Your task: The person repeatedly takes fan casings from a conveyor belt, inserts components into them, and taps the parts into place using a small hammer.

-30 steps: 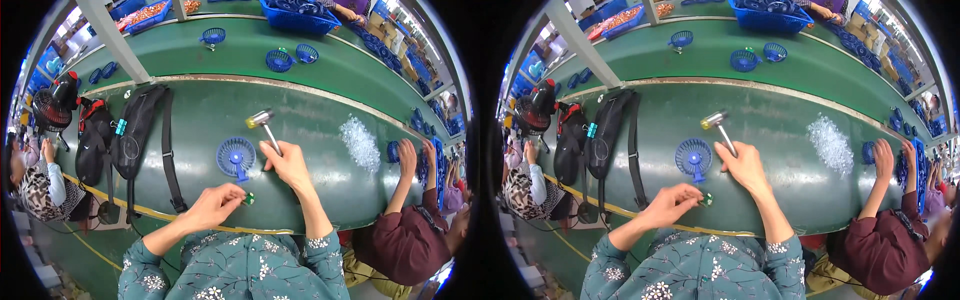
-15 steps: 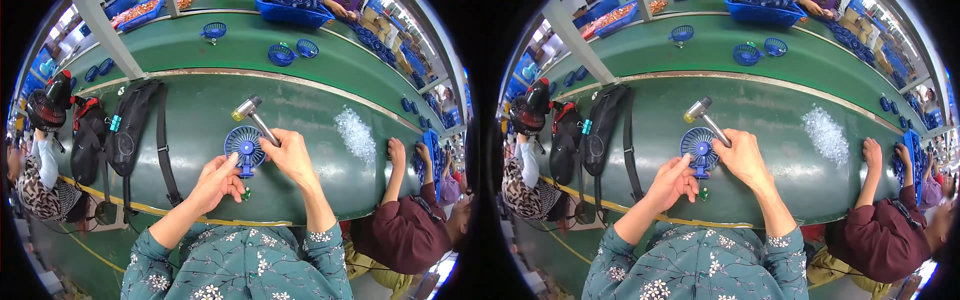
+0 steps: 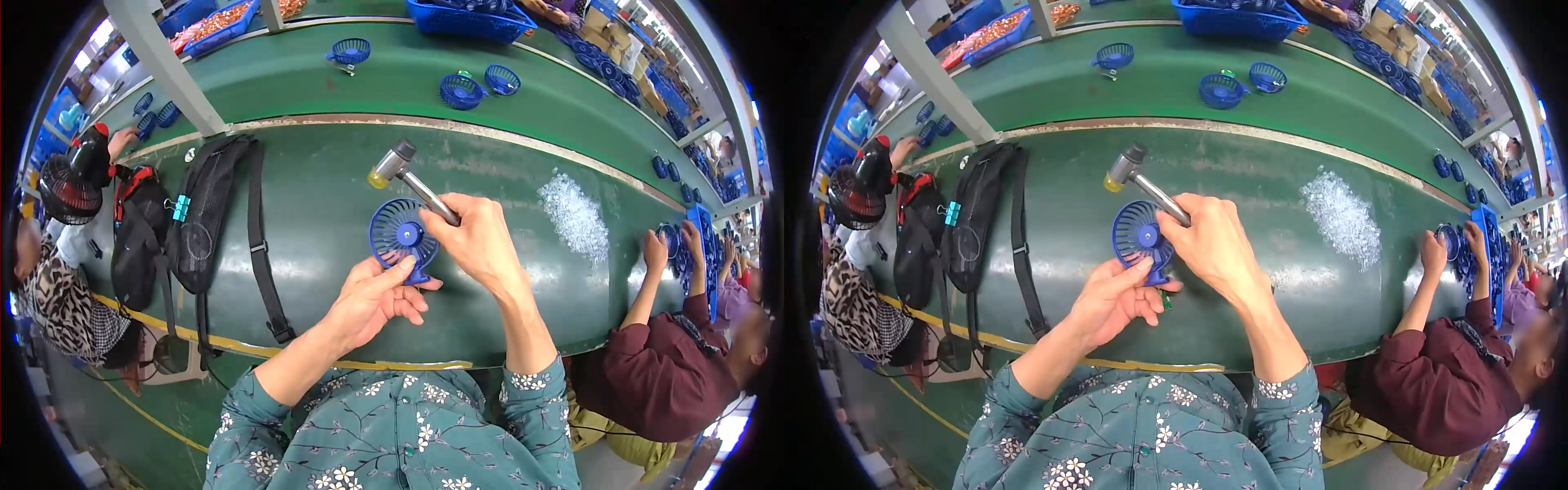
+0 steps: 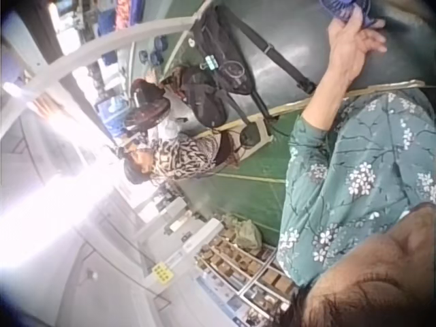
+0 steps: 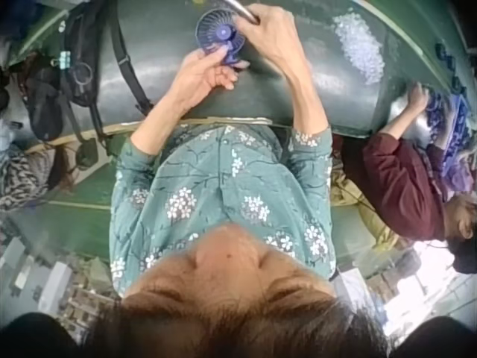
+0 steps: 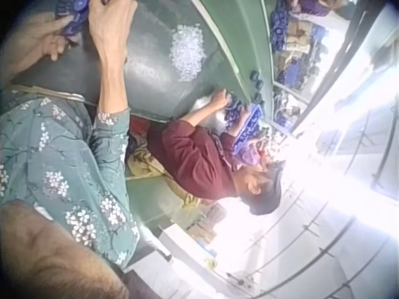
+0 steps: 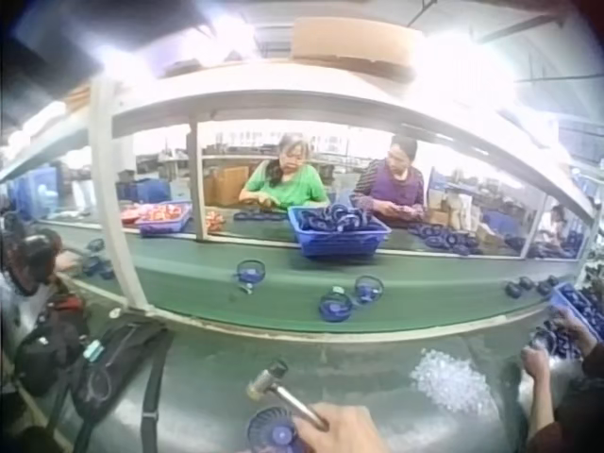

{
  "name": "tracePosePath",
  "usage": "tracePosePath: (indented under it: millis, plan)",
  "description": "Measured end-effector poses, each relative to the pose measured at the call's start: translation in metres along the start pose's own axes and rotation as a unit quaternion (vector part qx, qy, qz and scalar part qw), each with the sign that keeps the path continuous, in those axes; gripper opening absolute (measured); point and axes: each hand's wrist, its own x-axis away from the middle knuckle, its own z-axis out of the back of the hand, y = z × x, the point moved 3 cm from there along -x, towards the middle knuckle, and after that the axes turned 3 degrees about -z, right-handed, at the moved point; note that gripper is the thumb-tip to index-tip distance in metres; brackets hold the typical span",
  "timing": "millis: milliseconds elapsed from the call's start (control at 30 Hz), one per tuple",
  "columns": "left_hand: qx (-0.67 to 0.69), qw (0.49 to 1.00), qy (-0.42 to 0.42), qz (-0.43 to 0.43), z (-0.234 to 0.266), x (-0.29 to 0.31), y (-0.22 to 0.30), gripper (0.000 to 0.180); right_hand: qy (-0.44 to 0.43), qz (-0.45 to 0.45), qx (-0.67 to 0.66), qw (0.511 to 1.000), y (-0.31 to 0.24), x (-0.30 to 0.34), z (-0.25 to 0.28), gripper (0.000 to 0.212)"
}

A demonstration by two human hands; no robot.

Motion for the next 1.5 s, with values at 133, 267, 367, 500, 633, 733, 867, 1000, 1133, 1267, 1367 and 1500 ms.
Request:
tracePosePath:
  millis: [133, 267, 367, 500, 633, 733, 867, 1000, 1133, 1267, 1367, 1500]
  plan:
    - [0.018, 0.999, 0.019, -0.020, -0.001, -0.002, -0.002, 0.028, 0.005, 0.007, 0.021, 1.000, -0.004, -0.002, 0.000, 0.026]
    - [0.045, 0.998, 0.017, -0.045, 0.012, 0.000, 0.001, 0.025, 0.022, 0.002, -0.055, 0.998, -0.002, 0.008, -0.010, 0.032]
    - [0.036, 0.996, 0.047, -0.070, 0.004, 0.000, 0.009, 0.023, -0.021, -0.052, -0.178, 0.982, 0.024, 0.028, -0.021, 0.038]
    - [0.041, 0.994, 0.044, -0.093, 0.009, 0.000, 0.010, 0.018, -0.093, -0.137, -0.274, 0.947, 0.036, 0.058, -0.050, 0.039]
    - [0.020, 0.993, 0.063, -0.102, 0.009, 0.002, 0.008, 0.020, -0.081, -0.056, -0.309, 0.946, 0.048, 0.065, -0.054, 0.029]
    - [-0.008, 0.990, 0.058, -0.128, 0.014, 0.005, 0.010, 0.024, -0.078, -0.080, -0.158, 0.981, 0.031, 0.064, -0.036, 0.029]
    - [-0.038, 0.986, 0.062, -0.149, 0.008, 0.004, 0.013, 0.028, -0.054, -0.067, -0.148, 0.985, 0.022, 0.066, -0.025, 0.027]
    - [-0.079, 0.981, 0.069, -0.163, 0.009, 0.005, 0.015, 0.034, -0.018, -0.017, -0.081, 0.996, 0.022, 0.064, -0.020, 0.022]
    - [-0.092, 0.980, 0.082, -0.156, 0.010, 0.012, 0.018, 0.036, -0.032, -0.026, -0.110, 0.993, 0.028, 0.058, -0.025, 0.019]
    - [-0.017, 0.994, 0.047, -0.094, 0.013, 0.008, 0.011, 0.037, -0.060, -0.054, -0.178, 0.981, 0.034, 0.058, -0.022, 0.018]
    - [0.014, 0.996, 0.055, -0.065, 0.018, 0.006, 0.004, 0.030, -0.087, -0.122, -0.173, 0.974, 0.036, 0.061, -0.018, 0.019]
    - [0.052, 0.993, 0.075, -0.069, 0.017, 0.003, -0.002, 0.028, -0.054, -0.014, -0.065, 0.996, 0.020, 0.064, -0.028, 0.019]
